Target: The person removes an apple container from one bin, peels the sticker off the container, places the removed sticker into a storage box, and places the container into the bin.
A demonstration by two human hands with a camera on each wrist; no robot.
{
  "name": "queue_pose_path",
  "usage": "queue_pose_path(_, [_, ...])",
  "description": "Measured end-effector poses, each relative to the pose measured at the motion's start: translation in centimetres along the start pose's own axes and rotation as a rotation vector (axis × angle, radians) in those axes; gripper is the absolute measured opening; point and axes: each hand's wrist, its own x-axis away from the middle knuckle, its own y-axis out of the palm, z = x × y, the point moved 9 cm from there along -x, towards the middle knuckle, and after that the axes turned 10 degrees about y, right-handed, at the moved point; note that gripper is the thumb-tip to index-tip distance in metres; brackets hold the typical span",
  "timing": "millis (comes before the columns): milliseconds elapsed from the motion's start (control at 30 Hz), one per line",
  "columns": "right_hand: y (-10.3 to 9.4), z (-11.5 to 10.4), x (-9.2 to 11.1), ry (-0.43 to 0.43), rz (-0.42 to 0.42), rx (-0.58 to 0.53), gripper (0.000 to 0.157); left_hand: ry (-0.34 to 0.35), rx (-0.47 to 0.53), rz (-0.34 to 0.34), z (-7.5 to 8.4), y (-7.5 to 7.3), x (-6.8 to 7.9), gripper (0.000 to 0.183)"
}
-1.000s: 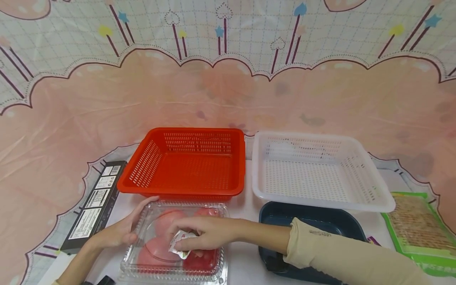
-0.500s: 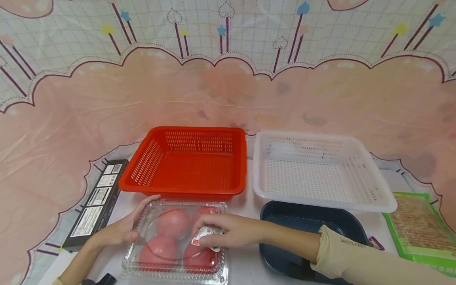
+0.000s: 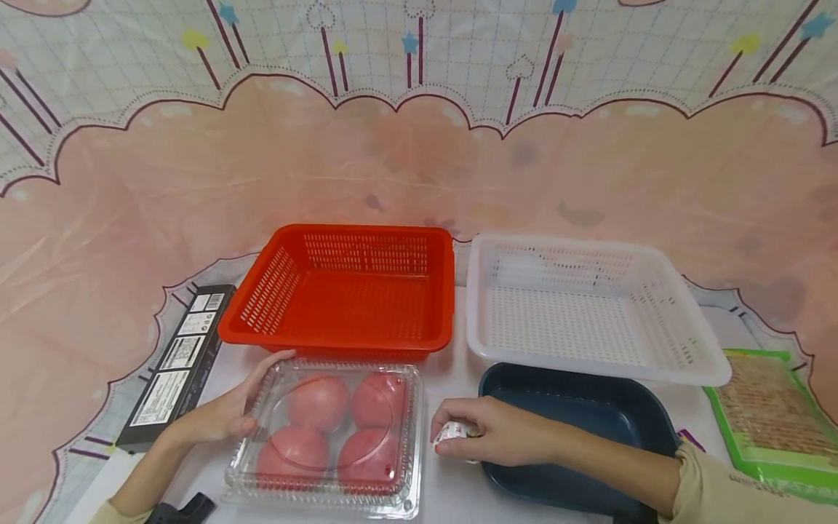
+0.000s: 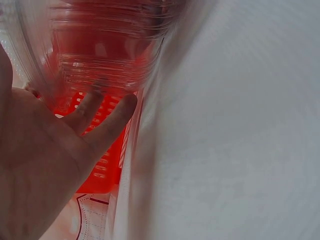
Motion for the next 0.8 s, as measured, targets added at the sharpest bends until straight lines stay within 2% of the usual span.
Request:
queue_pose_path(100, [-0.9, 1.1, 1.1, 0.025, 0.048, 0.005, 0.016, -0.002, 0.0, 0.0, 0.1, 0.0, -0.1, 0.089])
queue_pose_path(233, [-1.8, 2.8, 2.5, 0.076, 0.08, -0.022, 0.013, -0.004, -0.005, 0.001, 0.1, 0.0, 0.0, 0.088])
queue_pose_path(367, [-2.5, 4.4, 3.7, 0.091, 0.109, -0.01, 0.008, -0.002, -0.007, 0.003, 0.1, -0.1, -0.1, 0.088])
queue_pose_path(467, [-2.9, 5.6, 4.2, 0.064, 0.139, 0.075, 0.006, 0.004, -0.02, 0.005, 0.1, -0.1, -0.1, 0.087])
queue_pose_path(667, [-3.6, 7.3, 4.7, -0.014, 0.188, 0.382, 0.006, 0.01, -0.021, 0.002, 0.2, 0.0, 0.0, 0.087])
queue_pose_path(800, [-3.5, 8.7, 5.1, 0.013, 0.154, 0.405, 0.009, 0.009, -0.014, -0.002, 0.1, 0.0, 0.0, 0.088])
